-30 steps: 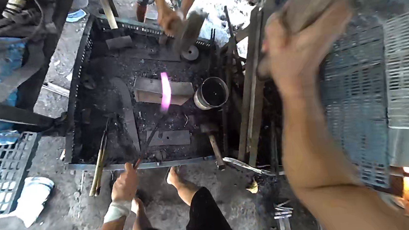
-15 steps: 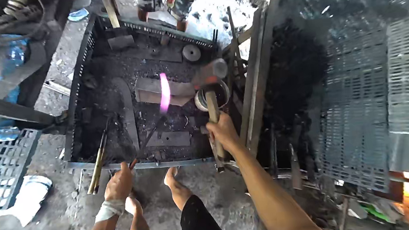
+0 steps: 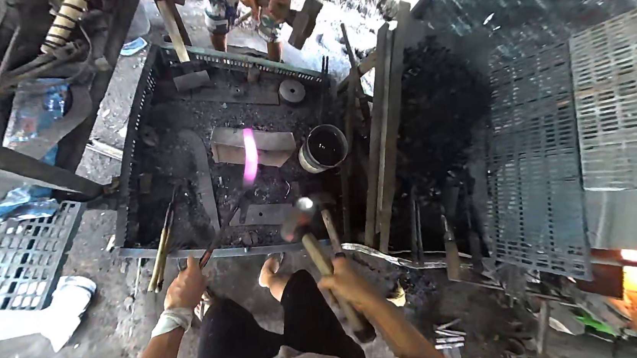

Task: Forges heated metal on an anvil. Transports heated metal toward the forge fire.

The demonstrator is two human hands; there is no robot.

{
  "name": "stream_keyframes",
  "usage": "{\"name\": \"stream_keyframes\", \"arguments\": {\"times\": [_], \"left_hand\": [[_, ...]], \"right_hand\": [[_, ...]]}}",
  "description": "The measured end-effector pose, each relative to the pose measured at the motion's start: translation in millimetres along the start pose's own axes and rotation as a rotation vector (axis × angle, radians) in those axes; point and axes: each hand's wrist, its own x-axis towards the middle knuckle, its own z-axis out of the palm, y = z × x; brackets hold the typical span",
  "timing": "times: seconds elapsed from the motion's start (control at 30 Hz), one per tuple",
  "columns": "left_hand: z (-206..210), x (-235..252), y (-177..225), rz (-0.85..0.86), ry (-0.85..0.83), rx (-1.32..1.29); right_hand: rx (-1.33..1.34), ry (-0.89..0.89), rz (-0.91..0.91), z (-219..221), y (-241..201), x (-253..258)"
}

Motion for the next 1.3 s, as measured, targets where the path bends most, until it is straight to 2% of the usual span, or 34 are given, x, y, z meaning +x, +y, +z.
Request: {"name": "stream_keyframes", "arguments": {"times": [0.2,0.27,0.37,0.43,0.53,0.6,0.7,0.8,0.93,1.07,1.17,1.3], "left_hand": [[8.5,-11.6,-2.6,-0.046,-0.019,-0.015],[6.1,-17.3,3.6,-0.072,-0.032,-0.021],[4.6,-20.0,12.6,-0.115,-0.046,-0.007],[3.2,-21.1,17.7,-0.146,-0.077,-0.002],[-0.7,-24.8,26.6,-0.199,-0.106,0.027],[-6.0,-30.2,28.2,-0.213,-0.113,0.042],[0.9,-45.0,22.0,-0.216,-0.114,0.019],[9.4,-65.3,17.3,-0.224,-0.12,-0.044],[27.7,-103.0,13.2,-0.303,-0.122,-0.131],[38.0,-121.2,3.8,-0.353,-0.001,-0.229],[24.6,-104.7,1.4,-0.378,0.015,-0.241],[0.7,-42.5,-11.1,-0.31,-0.013,-0.206]], "right_hand": [[-0.218,0.294,-0.5,-76.9,-146.1,-42.6],[-0.284,0.385,-0.65,-91.7,-187.5,-23.2],[-0.251,0.477,-0.796,-78.8,-226.4,55.1],[-0.252,0.447,-0.749,-52.1,-222.4,124.5],[-0.282,0.251,-0.462,-18.7,-187.7,242.6],[-0.229,0.146,-0.32,-14.8,-183.2,278.3],[-0.352,0.159,-0.274,-32.5,-210.1,276.9],[-0.388,0.227,-0.281,-51.7,-191.4,280.6],[-0.368,0.219,-0.199,-59.2,-178.8,264.3],[-0.452,0.225,-0.19,-50.9,-179.5,274.6],[-0.479,0.217,-0.169,-41.1,-183.8,266.1],[-0.356,0.193,-0.133,-22.8,-169.3,247.7]]}}
